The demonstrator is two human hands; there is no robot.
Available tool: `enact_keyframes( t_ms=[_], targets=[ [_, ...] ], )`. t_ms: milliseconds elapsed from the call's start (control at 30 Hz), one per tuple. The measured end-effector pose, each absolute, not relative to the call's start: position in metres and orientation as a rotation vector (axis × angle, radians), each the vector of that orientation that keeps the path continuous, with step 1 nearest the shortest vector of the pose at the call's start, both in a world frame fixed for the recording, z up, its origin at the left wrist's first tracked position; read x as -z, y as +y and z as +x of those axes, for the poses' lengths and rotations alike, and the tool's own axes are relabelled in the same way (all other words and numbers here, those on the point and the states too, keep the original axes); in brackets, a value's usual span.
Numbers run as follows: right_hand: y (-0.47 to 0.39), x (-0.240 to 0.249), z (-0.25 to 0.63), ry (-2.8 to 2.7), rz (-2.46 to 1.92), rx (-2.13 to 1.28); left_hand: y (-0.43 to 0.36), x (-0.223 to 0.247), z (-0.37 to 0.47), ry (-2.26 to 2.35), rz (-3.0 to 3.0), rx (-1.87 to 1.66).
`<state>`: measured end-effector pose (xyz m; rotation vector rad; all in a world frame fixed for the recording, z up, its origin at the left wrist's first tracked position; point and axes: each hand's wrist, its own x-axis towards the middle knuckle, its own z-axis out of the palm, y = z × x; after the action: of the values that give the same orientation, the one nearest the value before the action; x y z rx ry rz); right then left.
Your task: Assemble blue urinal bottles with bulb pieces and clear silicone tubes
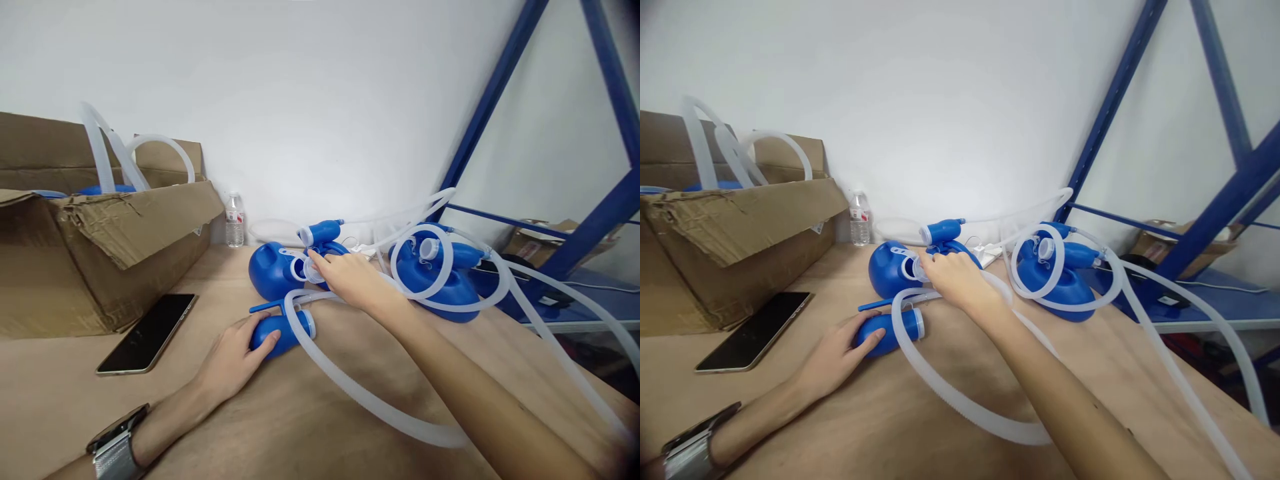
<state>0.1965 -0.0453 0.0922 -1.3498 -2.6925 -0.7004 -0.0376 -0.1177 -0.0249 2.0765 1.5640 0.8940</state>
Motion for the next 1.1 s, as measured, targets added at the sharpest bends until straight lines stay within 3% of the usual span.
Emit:
enact_keyframes(
  t_ms=[667,1100],
  targets=[
    [-0.049,-0.093,0.140,-2.518,-1.601,0.475,-0.115,0.031,-0.039,1.504,2.187,-0.842],
    [-0.012,-0.075,0.127,-2.429,-1.502,0.673,-0.116,0.029,-0.041,1.492,2.211,-0.820]
  ],
)
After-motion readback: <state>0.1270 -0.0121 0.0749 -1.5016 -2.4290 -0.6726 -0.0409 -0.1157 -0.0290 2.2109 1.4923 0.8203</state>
